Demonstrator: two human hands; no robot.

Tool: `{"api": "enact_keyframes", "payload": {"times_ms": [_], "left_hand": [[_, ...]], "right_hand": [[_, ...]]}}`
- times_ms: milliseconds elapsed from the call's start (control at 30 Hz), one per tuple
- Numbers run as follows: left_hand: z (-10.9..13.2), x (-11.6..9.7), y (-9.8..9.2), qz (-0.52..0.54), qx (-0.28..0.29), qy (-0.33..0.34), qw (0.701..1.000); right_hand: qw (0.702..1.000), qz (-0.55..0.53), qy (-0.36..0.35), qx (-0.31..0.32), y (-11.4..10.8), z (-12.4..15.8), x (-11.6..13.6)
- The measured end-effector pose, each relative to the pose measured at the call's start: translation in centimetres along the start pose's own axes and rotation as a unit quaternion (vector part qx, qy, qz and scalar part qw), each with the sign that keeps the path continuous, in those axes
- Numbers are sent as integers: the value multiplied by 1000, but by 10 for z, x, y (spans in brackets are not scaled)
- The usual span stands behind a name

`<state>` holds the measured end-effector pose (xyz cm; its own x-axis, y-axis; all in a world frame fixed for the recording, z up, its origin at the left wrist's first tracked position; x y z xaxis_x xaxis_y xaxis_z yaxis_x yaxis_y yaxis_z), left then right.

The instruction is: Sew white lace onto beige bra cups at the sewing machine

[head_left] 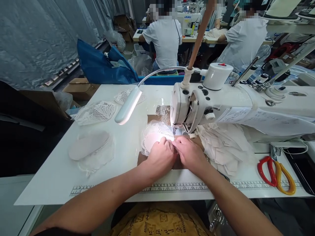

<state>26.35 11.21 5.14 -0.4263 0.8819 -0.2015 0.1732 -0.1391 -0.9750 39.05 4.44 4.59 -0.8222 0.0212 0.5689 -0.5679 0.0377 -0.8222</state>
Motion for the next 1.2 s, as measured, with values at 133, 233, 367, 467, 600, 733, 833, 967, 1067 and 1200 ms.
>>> {"api": "enact_keyframes", "payload": {"times_ms": [133, 233, 367, 467, 600, 733, 833, 967, 1067, 1200], "left_hand": [[-3, 22, -32, 87, 52, 56, 993], [-6, 38, -35, 140, 50, 75, 986], [-5, 46, -11, 38, -25, 78, 996], [-5, 49, 4, -29, -47, 90, 994], [-12, 56, 6, -71, -71, 132, 986], [-20, 62, 8, -77, -99, 156, 980], [-22, 64, 10, -68, -107, 156, 980], [-22, 65, 11, -58, -107, 154, 980], [-23, 66, 11, -52, -105, 144, 983], [-26, 65, 11, -81, -83, 113, 987]], "right_hand": [[995, 100, 0, 20, 6, 0, 3], [989, 141, 6, 29, 7, 0, 4], [985, 166, 34, 39, 9, 0, 8], [982, 177, 56, 42, 9, -2, 9], [981, 181, 70, 33, 9, -6, 8], [980, 185, 77, 14, 11, -10, 6], [978, 188, 85, 14, 12, -11, 6], [977, 193, 89, 21, 11, -10, 7], [977, 198, 81, 14, 11, -10, 6], [978, 196, 73, 5, 12, -9, 3]]}}
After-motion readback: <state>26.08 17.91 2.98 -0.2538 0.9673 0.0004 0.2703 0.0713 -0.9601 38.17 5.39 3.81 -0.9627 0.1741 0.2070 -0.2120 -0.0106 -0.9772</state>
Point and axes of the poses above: each hand's wrist, its own z-axis away from the middle knuckle, its own y-axis out of the palm, x = y × z, the point moved 1 cm from there along -z, towards the middle knuckle, and after that the axes turned 13 degrees about -z, right-handed, at the moved point
